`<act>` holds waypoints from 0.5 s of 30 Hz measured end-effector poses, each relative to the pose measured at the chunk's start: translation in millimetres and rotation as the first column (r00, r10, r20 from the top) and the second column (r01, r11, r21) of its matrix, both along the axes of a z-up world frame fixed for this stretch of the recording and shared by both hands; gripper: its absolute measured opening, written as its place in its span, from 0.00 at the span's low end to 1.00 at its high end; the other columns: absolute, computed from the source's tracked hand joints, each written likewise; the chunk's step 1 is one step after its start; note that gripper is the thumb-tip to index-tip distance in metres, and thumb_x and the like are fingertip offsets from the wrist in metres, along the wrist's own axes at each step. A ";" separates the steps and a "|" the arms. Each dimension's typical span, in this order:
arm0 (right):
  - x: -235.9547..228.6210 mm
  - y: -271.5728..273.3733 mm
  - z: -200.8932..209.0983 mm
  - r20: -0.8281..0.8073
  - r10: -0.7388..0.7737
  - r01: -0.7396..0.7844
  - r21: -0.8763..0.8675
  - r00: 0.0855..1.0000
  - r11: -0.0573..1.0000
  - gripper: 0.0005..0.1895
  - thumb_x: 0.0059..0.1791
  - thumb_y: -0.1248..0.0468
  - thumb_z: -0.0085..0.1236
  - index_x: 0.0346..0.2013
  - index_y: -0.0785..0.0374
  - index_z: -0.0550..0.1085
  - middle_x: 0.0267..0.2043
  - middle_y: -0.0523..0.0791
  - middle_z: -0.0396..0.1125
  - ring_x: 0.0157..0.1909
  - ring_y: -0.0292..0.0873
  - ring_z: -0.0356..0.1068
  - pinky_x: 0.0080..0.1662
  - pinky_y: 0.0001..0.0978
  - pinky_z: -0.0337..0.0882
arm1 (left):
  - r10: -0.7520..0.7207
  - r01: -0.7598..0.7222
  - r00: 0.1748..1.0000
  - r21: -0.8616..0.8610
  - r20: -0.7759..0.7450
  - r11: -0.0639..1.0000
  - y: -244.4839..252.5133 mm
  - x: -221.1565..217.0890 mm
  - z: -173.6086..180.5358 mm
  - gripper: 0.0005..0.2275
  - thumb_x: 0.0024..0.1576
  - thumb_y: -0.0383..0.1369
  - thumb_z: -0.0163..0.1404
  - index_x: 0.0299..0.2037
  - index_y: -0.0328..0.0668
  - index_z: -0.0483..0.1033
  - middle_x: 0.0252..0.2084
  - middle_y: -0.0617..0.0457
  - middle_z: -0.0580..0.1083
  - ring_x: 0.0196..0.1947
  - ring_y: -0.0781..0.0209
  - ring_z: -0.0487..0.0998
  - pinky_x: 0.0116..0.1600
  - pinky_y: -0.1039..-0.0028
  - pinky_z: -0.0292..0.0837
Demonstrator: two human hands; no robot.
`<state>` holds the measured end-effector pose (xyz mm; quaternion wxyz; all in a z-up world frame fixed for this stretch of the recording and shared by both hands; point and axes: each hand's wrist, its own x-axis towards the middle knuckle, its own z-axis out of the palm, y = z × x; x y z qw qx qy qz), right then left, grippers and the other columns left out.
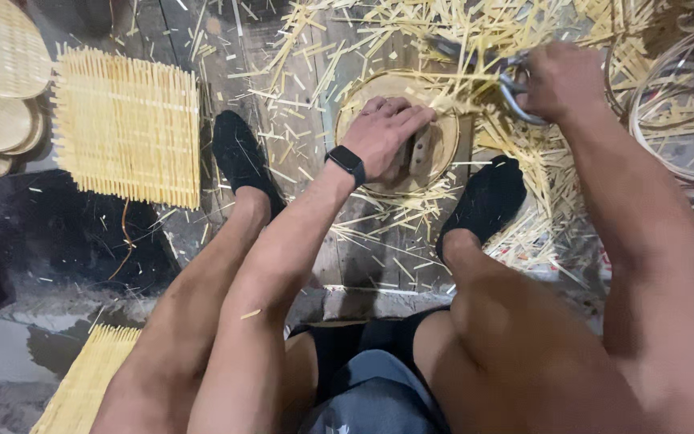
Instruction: The person places a circular bamboo frame over a flat woven bamboo mat, then uses shears to trim the excess bamboo strips around the edge. The person repeats this process multiple times, stacking the finished circular pieces.
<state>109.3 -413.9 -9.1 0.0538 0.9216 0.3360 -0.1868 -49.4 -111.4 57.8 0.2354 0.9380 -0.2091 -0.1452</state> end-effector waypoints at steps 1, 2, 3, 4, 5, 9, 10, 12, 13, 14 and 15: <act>0.1 -1.7 1.2 0.050 -0.019 0.016 0.074 0.999 0.997 0.22 0.51 0.44 0.62 0.44 0.59 0.80 0.30 0.51 0.69 0.31 0.44 0.70 0.32 0.41 0.74 | -0.023 0.022 0.999 0.029 0.027 0.999 0.5 -0.7 -1.3 0.35 0.48 0.27 0.57 0.69 0.51 0.64 0.64 0.53 0.72 0.66 0.50 0.68 0.71 0.55 0.55; 1.2 3.1 -2.4 -0.092 -0.307 0.314 0.079 0.947 0.946 0.22 0.52 0.45 0.61 0.48 0.60 0.78 0.35 0.50 0.70 0.36 0.45 0.71 0.38 0.43 0.75 | -0.048 0.045 0.997 0.059 0.057 0.997 1.1 1.3 -3.2 0.35 0.49 0.28 0.58 0.71 0.53 0.64 0.65 0.53 0.72 0.67 0.51 0.68 0.72 0.55 0.55; 1.5 9.1 -10.5 -0.230 -0.560 0.583 0.042 0.796 0.811 0.23 0.52 0.47 0.61 0.51 0.61 0.77 0.41 0.50 0.71 0.41 0.46 0.73 0.45 0.44 0.75 | -0.046 0.043 0.997 0.065 0.054 0.997 1.2 4.1 -5.5 0.40 0.41 0.37 0.61 0.71 0.54 0.64 0.64 0.51 0.71 0.66 0.49 0.68 0.71 0.54 0.55; 2.6 9.5 -21.6 -0.350 -0.749 0.791 -0.035 0.562 0.610 0.25 0.52 0.48 0.61 0.55 0.62 0.75 0.46 0.49 0.72 0.47 0.46 0.74 0.52 0.46 0.76 | -0.041 0.037 0.998 0.071 0.050 0.997 0.4 5.6 -8.2 0.47 0.34 0.45 0.64 0.71 0.55 0.64 0.64 0.49 0.71 0.64 0.47 0.67 0.69 0.52 0.55; 2.3 2.8 -35.0 -0.322 -0.786 0.828 -0.014 0.527 0.561 0.34 0.49 0.44 0.65 0.56 0.68 0.70 0.51 0.55 0.67 0.52 0.53 0.68 0.55 0.50 0.70 | -0.036 0.032 0.998 0.077 0.046 0.997 -0.1 6.3 -11.4 0.54 0.26 0.54 0.67 0.71 0.56 0.65 0.63 0.47 0.71 0.63 0.44 0.67 0.68 0.50 0.54; -14.8 -35.9 -101.9 -0.160 -0.784 0.800 0.101 0.600 0.592 0.61 0.37 0.42 0.78 0.58 0.87 0.52 0.62 0.78 0.42 0.67 0.81 0.42 0.64 0.68 0.48 | 0.500 -0.536 0.843 -0.224 -0.199 0.814 31.4 -5.3 -28.7 0.39 0.45 0.55 0.68 0.63 0.44 0.68 0.63 0.36 0.69 0.64 0.38 0.67 0.67 0.52 0.61; -18.0 -44.5 -108.5 -0.127 -0.754 0.764 0.125 0.645 0.633 0.60 0.37 0.46 0.79 0.58 0.87 0.52 0.63 0.79 0.40 0.68 0.82 0.41 0.65 0.69 0.46 | 0.637 -0.667 0.745 -0.196 -0.198 0.719 40.3 0.9 -38.4 0.42 0.47 0.56 0.66 0.65 0.37 0.64 0.62 0.35 0.69 0.62 0.39 0.69 0.67 0.54 0.63; -32.9 -50.9 -99.1 -0.087 -0.697 0.701 0.161 0.711 0.695 0.51 0.40 0.54 0.77 0.57 0.86 0.56 0.64 0.78 0.41 0.68 0.80 0.41 0.66 0.66 0.46 | 0.704 -0.728 0.645 0.041 -0.296 0.684 53.4 8.4 -55.8 0.23 0.62 0.52 0.55 0.60 0.45 0.79 0.54 0.39 0.77 0.56 0.44 0.78 0.62 0.58 0.73; -44.6 -48.6 -84.4 -0.085 -0.673 0.676 0.177 0.735 0.716 0.43 0.42 0.58 0.74 0.57 0.84 0.59 0.64 0.74 0.44 0.68 0.76 0.44 0.66 0.62 0.48 | 0.690 -0.714 0.666 0.022 -0.283 0.699 52.7 13.6 -64.6 0.21 0.58 0.48 0.57 0.55 0.44 0.81 0.50 0.40 0.79 0.52 0.45 0.79 0.59 0.60 0.74; -51.4 -40.2 -67.2 -0.137 -0.674 0.688 0.156 0.726 0.709 0.44 0.42 0.58 0.75 0.58 0.82 0.59 0.64 0.70 0.46 0.67 0.72 0.47 0.68 0.60 0.49 | 0.677 -0.701 0.687 0.005 -0.265 0.713 52.6 21.9 -71.0 0.19 0.53 0.45 0.59 0.50 0.43 0.83 0.46 0.41 0.80 0.47 0.47 0.81 0.55 0.62 0.76; -57.5 -30.7 -49.3 -0.189 -0.675 0.700 0.133 0.713 0.702 0.44 0.41 0.59 0.75 0.58 0.80 0.59 0.63 0.66 0.48 0.67 0.68 0.49 0.69 0.57 0.51 | 0.663 -0.686 0.707 -0.012 -0.247 0.727 53.0 30.2 -75.0 0.17 0.49 0.42 0.62 0.45 0.42 0.84 0.42 0.42 0.82 0.43 0.48 0.82 0.51 0.63 0.78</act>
